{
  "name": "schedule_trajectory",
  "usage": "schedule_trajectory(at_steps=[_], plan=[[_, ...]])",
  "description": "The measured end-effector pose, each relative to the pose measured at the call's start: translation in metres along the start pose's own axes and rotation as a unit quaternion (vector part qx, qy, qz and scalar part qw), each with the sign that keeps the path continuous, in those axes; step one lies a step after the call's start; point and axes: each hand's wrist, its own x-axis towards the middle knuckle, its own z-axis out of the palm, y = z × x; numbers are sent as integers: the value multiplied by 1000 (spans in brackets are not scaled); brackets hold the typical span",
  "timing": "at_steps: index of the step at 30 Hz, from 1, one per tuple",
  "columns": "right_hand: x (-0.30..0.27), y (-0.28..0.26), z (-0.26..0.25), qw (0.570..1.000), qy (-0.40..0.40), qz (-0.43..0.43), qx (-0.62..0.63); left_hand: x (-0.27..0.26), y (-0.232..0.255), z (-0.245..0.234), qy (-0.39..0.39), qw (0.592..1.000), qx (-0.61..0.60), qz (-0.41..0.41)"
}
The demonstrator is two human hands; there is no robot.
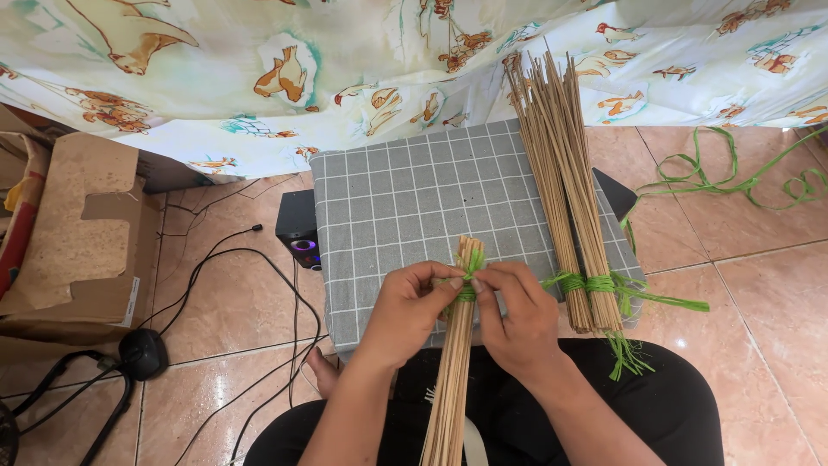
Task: Bundling and tying thin wooden sticks together using green plastic string while sitting on the floor.
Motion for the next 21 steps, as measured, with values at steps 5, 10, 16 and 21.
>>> schedule_trajectory(at_steps=[5,10,16,21], plan=[[12,-9,-11,994,-89,53,15,-10,18,6,40,992,113,26],[14,-1,-22,956,-221,170,89,-19,33,10,50,989,141,22],[15,20,-38,883,-288,280,242,-21,34,7,33,985,161,49],[19,29,-43,908,-293,225,199,-18,34,-3,55,959,252,114]])
